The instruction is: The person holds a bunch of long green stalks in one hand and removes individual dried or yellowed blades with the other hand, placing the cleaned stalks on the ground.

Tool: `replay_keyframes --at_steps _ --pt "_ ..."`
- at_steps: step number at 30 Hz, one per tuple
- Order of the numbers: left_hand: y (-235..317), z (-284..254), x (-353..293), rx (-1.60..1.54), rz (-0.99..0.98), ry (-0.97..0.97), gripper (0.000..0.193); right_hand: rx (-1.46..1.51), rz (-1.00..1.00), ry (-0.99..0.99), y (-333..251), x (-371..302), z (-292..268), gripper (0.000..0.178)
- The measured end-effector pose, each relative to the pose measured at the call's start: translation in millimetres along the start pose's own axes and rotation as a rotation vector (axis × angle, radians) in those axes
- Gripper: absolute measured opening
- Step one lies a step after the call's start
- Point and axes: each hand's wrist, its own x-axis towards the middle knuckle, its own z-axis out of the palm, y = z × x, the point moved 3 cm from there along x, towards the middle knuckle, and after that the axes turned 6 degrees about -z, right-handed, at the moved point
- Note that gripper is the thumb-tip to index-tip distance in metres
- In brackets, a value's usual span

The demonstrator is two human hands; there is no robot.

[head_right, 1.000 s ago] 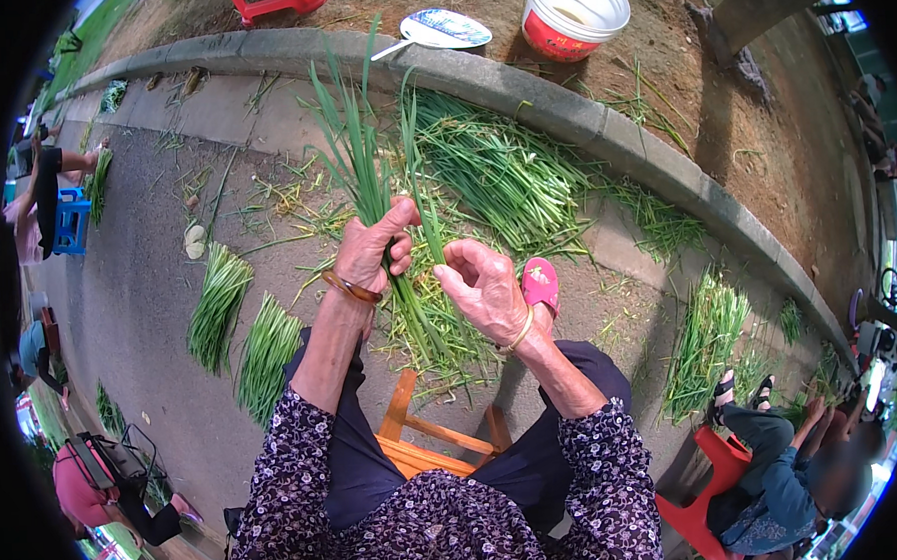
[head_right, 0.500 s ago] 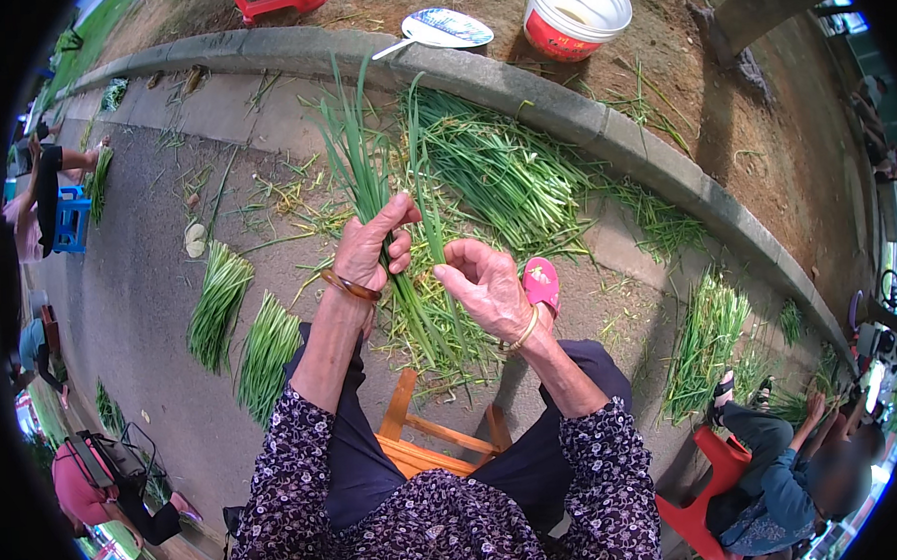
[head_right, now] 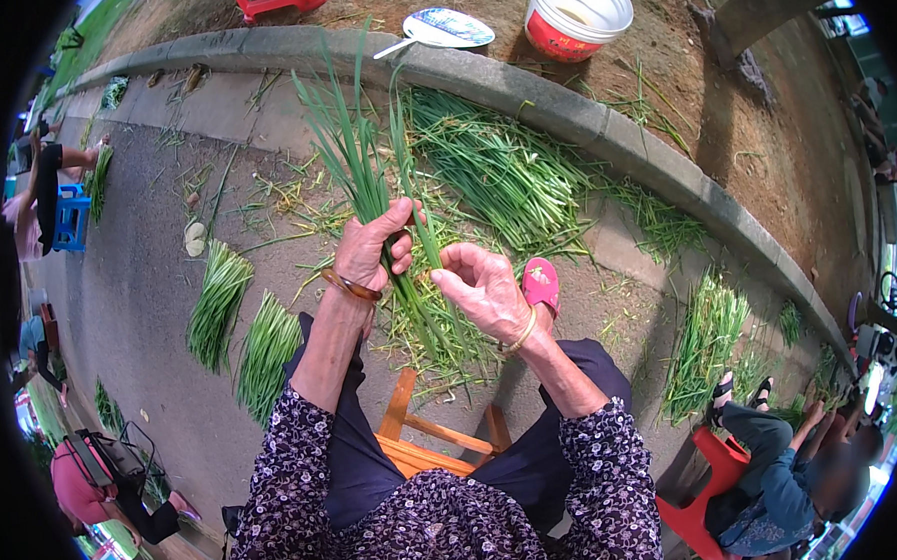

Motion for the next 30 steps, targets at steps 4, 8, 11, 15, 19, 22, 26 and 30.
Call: replay_keyframes --at_steps 4,8,11,15,19,22,26,30 --pt "-0.5 -0.9 1.6 -0.008 -0.007 -0.029 0.023 0.086 0.042 -0.029 -2.0 0.6 -1.1 0.015" --pt "0.5 -0.9 1.0 -0.003 -0.005 -0.018 0.021 0.119 0.084 -0.06 -2.3 1.2 -1.6 0.016" --pt "-1.8 -5.8 3.9 -0.082 -0.007 -0.03 0.019 0.143 0.09 -0.075 -2.7 1.7 -0.9 0.015" --pt "-2.9 -8.1 4.6 -0.069 0.036 0.076 0.017 0.122 0.079 -0.057 -3.4 1.3 -0.5 0.014" --pt "-1.3 -4.5 3.0 0.004 0.083 0.14 0.016 0.019 -0.065 -0.004 7.9 2.4 -0.4 0.014" --pt "-0.3 -5.9 2.7 0.031 0.088 0.153 0.016 -0.004 -0.039 -0.018 3.9 2.0 0.8 0.014" --pt "-0.8 -6.2 3.6 0.048 0.089 0.14 0.016 0.092 0.053 -0.043 -2.0 1.3 -0.6 0.014" --pt "-1.8 -4.4 4.3 0.026 0.085 0.154 0.016 0.161 0.063 -0.087 -0.1 2.1 -0.1 0.015"
